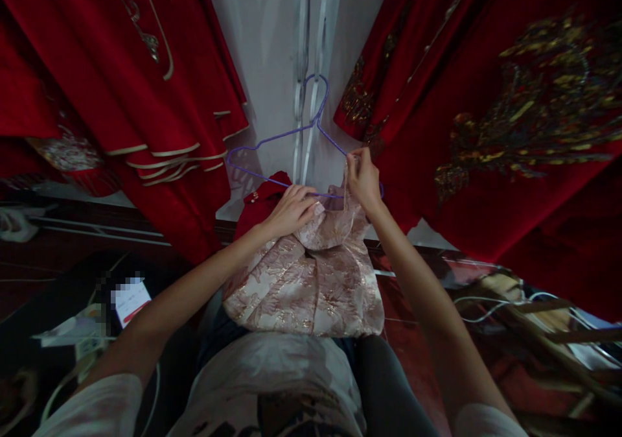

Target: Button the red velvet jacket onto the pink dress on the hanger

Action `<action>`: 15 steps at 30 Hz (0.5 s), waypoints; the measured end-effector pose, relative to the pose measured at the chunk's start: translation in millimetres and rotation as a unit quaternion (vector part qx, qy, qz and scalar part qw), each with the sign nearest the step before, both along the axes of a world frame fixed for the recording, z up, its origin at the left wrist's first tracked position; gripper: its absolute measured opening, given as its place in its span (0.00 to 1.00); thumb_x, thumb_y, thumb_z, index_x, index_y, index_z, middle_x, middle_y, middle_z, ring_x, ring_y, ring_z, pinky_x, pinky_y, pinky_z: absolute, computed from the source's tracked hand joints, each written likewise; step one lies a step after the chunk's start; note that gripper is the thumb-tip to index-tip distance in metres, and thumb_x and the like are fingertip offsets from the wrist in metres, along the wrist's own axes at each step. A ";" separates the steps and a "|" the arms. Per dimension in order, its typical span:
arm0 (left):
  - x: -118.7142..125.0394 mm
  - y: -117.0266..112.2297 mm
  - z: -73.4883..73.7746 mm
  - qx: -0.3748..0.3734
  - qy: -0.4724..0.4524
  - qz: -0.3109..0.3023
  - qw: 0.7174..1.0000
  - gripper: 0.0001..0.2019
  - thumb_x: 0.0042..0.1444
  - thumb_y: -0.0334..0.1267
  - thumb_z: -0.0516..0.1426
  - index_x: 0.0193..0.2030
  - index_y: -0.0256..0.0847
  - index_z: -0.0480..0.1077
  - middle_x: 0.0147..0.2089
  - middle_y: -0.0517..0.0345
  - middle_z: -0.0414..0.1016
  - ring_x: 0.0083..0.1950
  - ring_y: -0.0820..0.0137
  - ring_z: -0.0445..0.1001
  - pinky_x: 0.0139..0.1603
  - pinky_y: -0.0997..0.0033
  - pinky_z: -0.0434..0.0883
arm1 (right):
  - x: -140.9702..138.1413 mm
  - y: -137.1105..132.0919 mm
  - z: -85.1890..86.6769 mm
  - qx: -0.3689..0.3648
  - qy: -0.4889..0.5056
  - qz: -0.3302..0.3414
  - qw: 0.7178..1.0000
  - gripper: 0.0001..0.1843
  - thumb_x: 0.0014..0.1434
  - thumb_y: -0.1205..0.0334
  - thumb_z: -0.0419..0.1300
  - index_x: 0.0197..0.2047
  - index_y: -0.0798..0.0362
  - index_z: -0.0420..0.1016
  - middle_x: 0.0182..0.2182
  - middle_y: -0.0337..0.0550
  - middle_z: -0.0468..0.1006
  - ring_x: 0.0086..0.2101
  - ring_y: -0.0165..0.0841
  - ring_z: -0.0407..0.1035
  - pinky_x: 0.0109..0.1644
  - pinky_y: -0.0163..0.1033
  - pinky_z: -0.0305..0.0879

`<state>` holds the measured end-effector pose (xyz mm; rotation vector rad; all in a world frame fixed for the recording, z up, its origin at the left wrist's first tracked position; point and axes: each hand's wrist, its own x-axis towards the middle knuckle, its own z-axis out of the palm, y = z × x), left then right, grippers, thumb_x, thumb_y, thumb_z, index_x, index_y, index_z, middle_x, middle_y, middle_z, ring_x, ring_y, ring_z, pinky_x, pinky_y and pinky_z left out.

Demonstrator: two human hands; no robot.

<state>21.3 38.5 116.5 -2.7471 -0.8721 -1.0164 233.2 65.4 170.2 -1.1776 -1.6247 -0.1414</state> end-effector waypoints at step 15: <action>-163.6 66.4 -13.3 -0.005 -0.093 0.314 0.945 0.15 0.64 0.42 0.46 0.41 0.39 0.71 0.48 0.49 0.71 0.51 0.60 0.70 0.48 0.62 0.62 | 24.5 2.7 20.2 0.018 -0.010 -0.043 0.999 0.20 0.62 0.42 0.49 0.39 0.51 0.69 0.29 0.42 0.74 0.29 0.34 0.69 0.37 0.38 0.61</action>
